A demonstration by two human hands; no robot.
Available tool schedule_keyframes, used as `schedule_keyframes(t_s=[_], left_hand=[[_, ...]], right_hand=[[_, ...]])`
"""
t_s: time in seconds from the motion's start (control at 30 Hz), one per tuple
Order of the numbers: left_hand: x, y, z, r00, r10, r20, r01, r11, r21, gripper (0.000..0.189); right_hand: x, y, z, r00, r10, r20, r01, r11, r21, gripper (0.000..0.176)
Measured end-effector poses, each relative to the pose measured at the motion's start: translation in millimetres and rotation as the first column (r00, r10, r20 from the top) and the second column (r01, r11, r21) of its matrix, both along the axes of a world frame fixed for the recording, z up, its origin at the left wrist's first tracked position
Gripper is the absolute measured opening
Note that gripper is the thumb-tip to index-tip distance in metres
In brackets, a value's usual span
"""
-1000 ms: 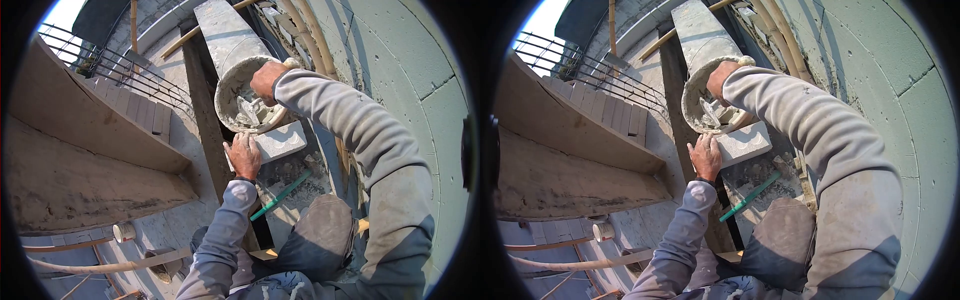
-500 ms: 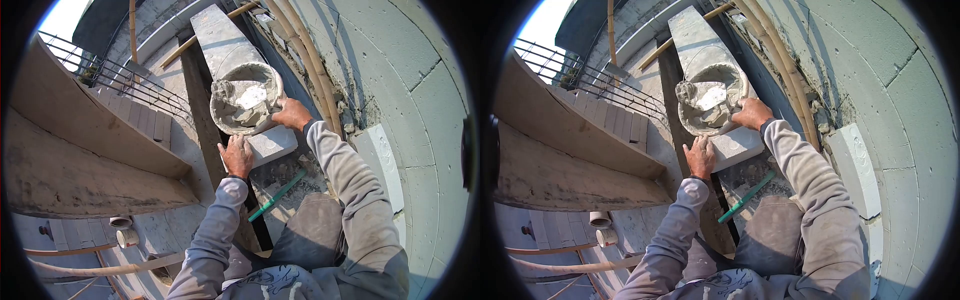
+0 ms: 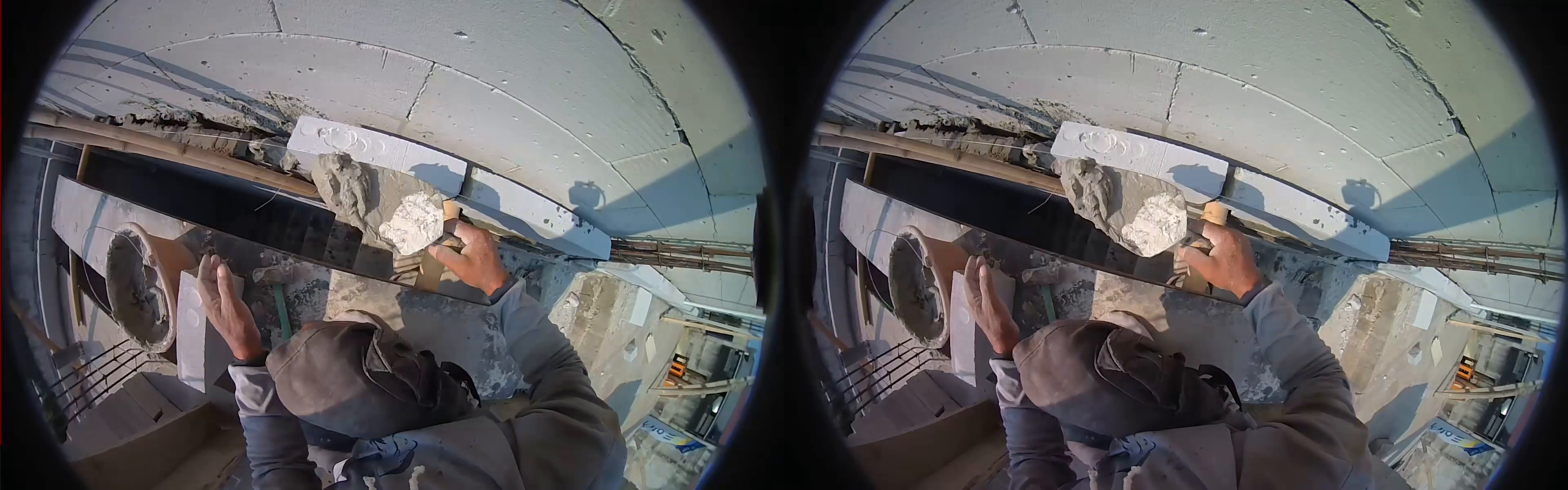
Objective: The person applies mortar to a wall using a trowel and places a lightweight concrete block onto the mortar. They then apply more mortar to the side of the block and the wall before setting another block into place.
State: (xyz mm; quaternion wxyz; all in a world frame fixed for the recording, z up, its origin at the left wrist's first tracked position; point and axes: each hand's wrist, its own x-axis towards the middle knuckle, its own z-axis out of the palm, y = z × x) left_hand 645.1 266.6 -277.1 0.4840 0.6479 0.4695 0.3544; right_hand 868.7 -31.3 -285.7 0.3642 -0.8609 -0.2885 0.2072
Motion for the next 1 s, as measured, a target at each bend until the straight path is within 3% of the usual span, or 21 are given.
schedule_keyframes(t_s=[0.07, 0.1, 0.17, 0.2, 0.23, 0.27, 0.37, 0.5, 0.57, 0.63, 0.8, 0.87, 1.0], left_hand=[[40.0, -9.8, -27.1, 0.976, -0.189, 0.11, 0.212, 0.941, -0.264, 0.056], [65.6, -19.0, -29.7, 0.982, -0.17, 0.079, 0.187, 0.875, -0.446, 0.062], [103.6, -24.2, -56.9, 0.968, -0.23, 0.099, 0.239, 0.731, -0.64, 0.079], [121.0, -25.9, -69.5, 0.961, -0.233, 0.151, 0.269, 0.646, -0.715, 0.085], [138.9, -29.3, -71.2, 0.95, -0.273, 0.154, 0.295, 0.615, -0.731, 0.087], [154.6, -33.1, -72.9, 0.937, -0.313, 0.155, 0.318, 0.581, -0.749, 0.089], [187.9, -32.3, -85.6, 0.916, -0.338, 0.215, 0.359, 0.457, -0.814, 0.094], [210.0, -31.6, -90.8, 0.923, -0.328, 0.201, 0.336, 0.433, -0.837, 0.099], [218.2, -30.5, -96.7, 0.932, -0.306, 0.194, 0.32, 0.443, -0.838, 0.097], [220.8, -30.8, -99.3, 0.943, -0.279, 0.181, 0.295, 0.45, -0.843, 0.094], [224.1, -29.7, -111.8, 0.901, -0.39, 0.191, 0.386, 0.517, -0.764, 0.073], [227.6, -32.2, -114.7, 0.9, -0.393, 0.187, 0.381, 0.505, -0.774, 0.069], [226.5, -32.4, -116.6, 0.897, -0.409, 0.166, 0.373, 0.501, -0.781, 0.061]], right_hand=[[6.0, -55.7, 11.8, 0.988, -0.152, 0.029, 0.152, 0.988, 0.004, 0.037], [6.7, -74.4, 17.1, 0.968, -0.246, 0.045, 0.247, 0.969, -0.002, 0.036], [11.8, -110.8, 17.4, 0.935, -0.35, 0.063, 0.351, 0.936, -0.017, 0.034], [17.2, -129.7, 8.5, 0.887, -0.398, 0.235, 0.434, 0.892, -0.125, 0.032], [18.7, -140.4, 4.3, 0.816, -0.415, 0.403, 0.525, 0.823, -0.217, 0.03], [19.4, -149.0, 1.6, 0.807, -0.43, 0.404, 0.541, 0.812, -0.219, 0.03], [39.5, -155.3, 1.2, 0.691, -0.258, 0.675, 0.529, 0.818, -0.228, 0.031], [60.6, -158.3, -13.8, 0.641, -0.112, 0.759, 0.443, 0.862, -0.247, 0.03], [69.8, -153.4, -14.6, 0.592, 0.045, 0.805, 0.369, 0.872, -0.32, 0.029], [72.8, -153.1, -12.6, 0.599, 0.081, 0.797, 0.364, 0.859, -0.361, 0.03], [70.3, -154.3, -12.5, 0.636, 0.14, 0.759, 0.367, 0.811, -0.456, 0.032], [69.4, -155.6, -14.8, 0.736, 0.193, 0.649, 0.285, 0.781, -0.556, 0.027], [67.0, -156.0, -15.1, 0.789, 0.232, 0.569, 0.255, 0.719, -0.647, 0.021]])
